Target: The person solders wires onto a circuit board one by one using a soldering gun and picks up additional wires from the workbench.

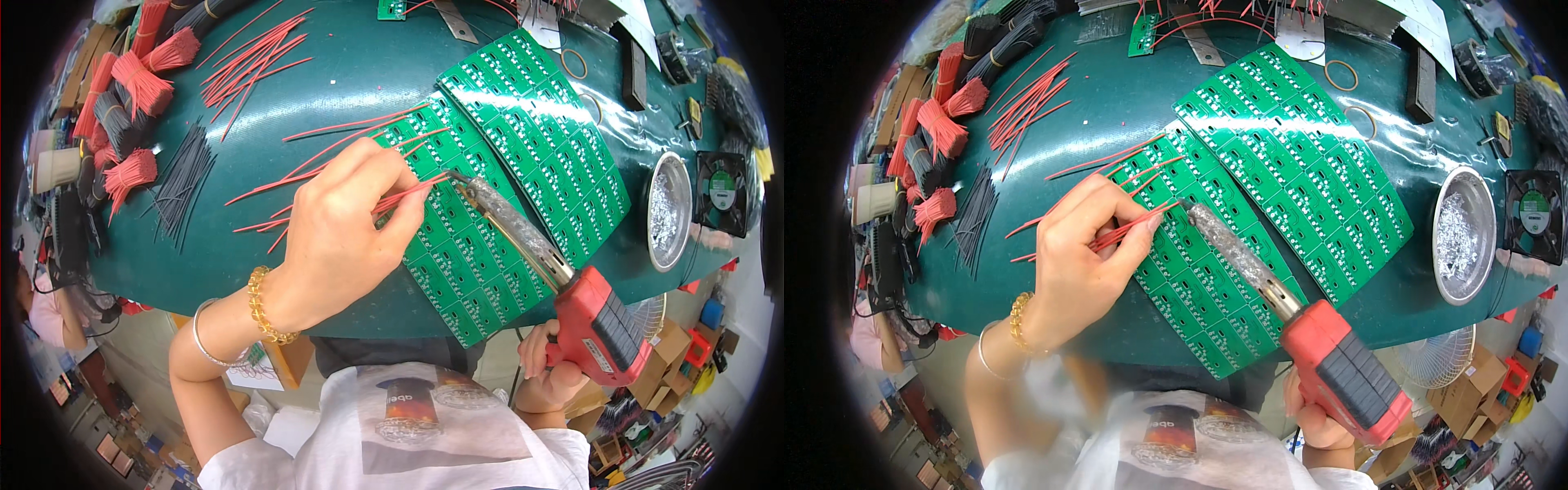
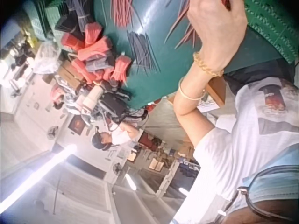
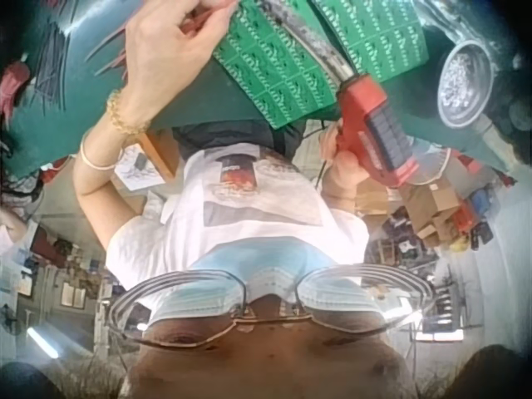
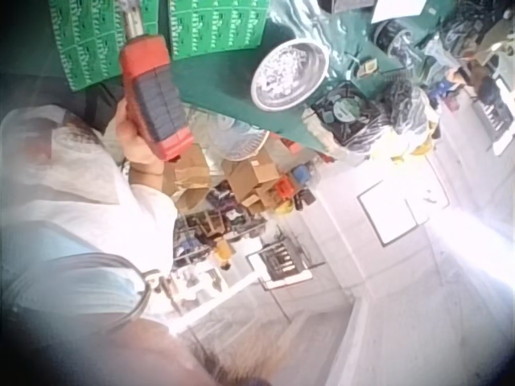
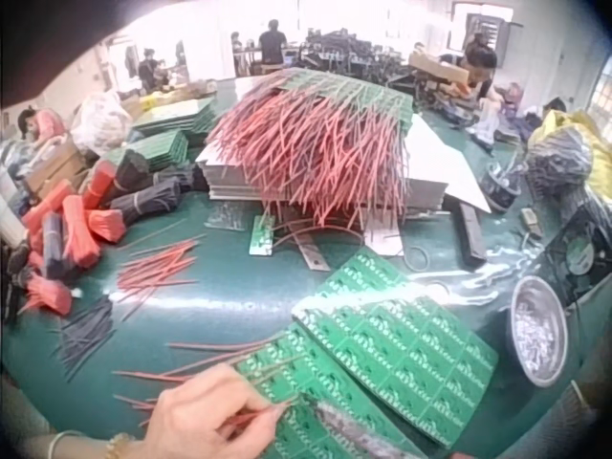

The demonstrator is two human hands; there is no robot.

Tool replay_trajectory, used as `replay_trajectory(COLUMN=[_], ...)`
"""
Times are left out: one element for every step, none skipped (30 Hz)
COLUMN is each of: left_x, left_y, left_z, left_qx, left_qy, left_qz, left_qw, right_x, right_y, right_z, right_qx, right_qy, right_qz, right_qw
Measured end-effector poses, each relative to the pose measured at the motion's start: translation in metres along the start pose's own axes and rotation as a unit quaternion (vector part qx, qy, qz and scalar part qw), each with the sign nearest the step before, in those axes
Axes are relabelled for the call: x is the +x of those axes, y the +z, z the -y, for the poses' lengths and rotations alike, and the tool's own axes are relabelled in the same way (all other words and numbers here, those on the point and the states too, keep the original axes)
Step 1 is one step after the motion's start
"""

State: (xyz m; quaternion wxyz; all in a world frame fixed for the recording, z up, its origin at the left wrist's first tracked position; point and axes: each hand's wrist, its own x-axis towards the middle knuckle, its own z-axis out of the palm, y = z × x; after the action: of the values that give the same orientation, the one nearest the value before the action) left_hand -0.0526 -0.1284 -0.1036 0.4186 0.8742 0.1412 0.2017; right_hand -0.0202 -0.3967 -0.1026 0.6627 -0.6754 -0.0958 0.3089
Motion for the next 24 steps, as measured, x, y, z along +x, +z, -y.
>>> replay_trajectory(left_x=[0.000, 0.000, 0.000, 0.000, -0.001, -0.001, -0.001, -0.001, -0.001, -0.001, -0.001, 0.000, 0.000, 0.000, -0.001, -0.001, -0.001, -0.001, -0.001, -0.002, -0.002, -0.002, -0.002, -0.002], left_y=[0.000, 0.000, 0.000, 0.000, 0.000, 0.000, -0.001, -0.001, -0.001, -0.001, -0.001, 0.000, 0.001, 0.001, 0.001, 0.001, 0.001, 0.000, 0.000, 0.000, 0.000, 0.001, 0.001, 0.001], left_z=[0.000, 0.001, 0.001, 0.001, 0.001, 0.001, 0.000, 0.000, 0.000, 0.000, 0.000, 0.000, 0.000, -0.001, -0.001, 0.000, 0.000, 0.000, 0.000, 0.000, 0.000, 0.000, 0.000, 0.000], left_qx=[0.000, -0.003, -0.004, -0.004, -0.001, 0.001, 0.002, 0.005, 0.007, 0.008, 0.004, 0.001, 0.001, -0.001, 0.000, 0.001, 0.005, 0.009, 0.009, 0.011, 0.013, 0.013, 0.013, 0.012], left_qy=[0.000, 0.003, 0.007, 0.008, 0.007, 0.005, 0.007, 0.004, 0.002, 0.003, 0.002, 0.001, 0.003, 0.000, -0.003, -0.003, 0.001, 0.004, 0.005, 0.005, 0.006, 0.006, 0.007, 0.008], left_qz=[-0.001, -0.001, -0.002, -0.002, -0.001, 0.000, 0.000, 0.000, 0.001, 0.001, -0.002, -0.005, -0.004, -0.006, -0.008, -0.008, -0.007, -0.007, -0.008, -0.008, -0.008, -0.009, -0.012, -0.015], left_qw=[1.000, 1.000, 1.000, 1.000, 1.000, 1.000, 1.000, 1.000, 1.000, 1.000, 1.000, 1.000, 1.000, 1.000, 1.000, 1.000, 1.000, 1.000, 1.000, 1.000, 1.000, 1.000, 1.000, 1.000], right_x=[-0.001, -0.001, -0.002, -0.002, -0.002, -0.001, 0.000, 0.001, 0.002, 0.001, 0.001, 0.000, 0.000, 0.000, 0.000, 0.001, 0.002, 0.002, 0.003, 0.004, 0.004, 0.004, 0.003, 0.003], right_y=[0.001, 0.003, 0.004, 0.004, 0.003, 0.002, 0.003, 0.004, 0.005, 0.005, 0.005, 0.005, 0.007, 0.010, 0.012, 0.012, 0.012, 0.013, 0.012, 0.012, 0.011, 0.011, 0.011, 0.010], right_z=[-0.001, -0.002, -0.003, -0.003, -0.003, -0.003, -0.002, -0.001, 0.000, 0.000, 0.001, 0.001, 0.000, 0.000, -0.001, 0.000, 0.002, 0.003, 0.003, 0.003, 0.003, 0.004, 0.005, 0.006], right_qx=[-0.001, 0.024, 0.048, 0.049, 0.057, 0.065, 0.066, 0.075, 0.083, 0.084, 0.075, 0.067, 0.068, 0.049, 0.031, 0.032, 0.030, 0.028, 0.028, 0.029, 0.030, 0.030, 0.038, 0.047], right_qy=[0.000, -0.020, -0.041, -0.042, -0.047, -0.053, -0.054, -0.056, -0.057, -0.058, -0.056, -0.054, -0.055, -0.057, -0.059, -0.060, -0.049, -0.038, -0.039, -0.040, -0.040, -0.041, -0.043, -0.047], right_qz=[0.000, -0.018, -0.037, -0.037, -0.039, -0.040, -0.040, -0.032, -0.025, -0.025, -0.029, -0.033, -0.035, -0.047, -0.058, -0.058, -0.049, -0.040, -0.040, -0.029, -0.018, -0.018, -0.016, -0.015], right_qw=[1.000, 0.999, 0.997, 0.997, 0.997, 0.996, 0.996, 0.995, 0.995, 0.994, 0.995, 0.996, 0.996, 0.996, 0.996, 0.996, 0.997, 0.998, 0.998, 0.998, 0.999, 0.999, 0.998, 0.998])
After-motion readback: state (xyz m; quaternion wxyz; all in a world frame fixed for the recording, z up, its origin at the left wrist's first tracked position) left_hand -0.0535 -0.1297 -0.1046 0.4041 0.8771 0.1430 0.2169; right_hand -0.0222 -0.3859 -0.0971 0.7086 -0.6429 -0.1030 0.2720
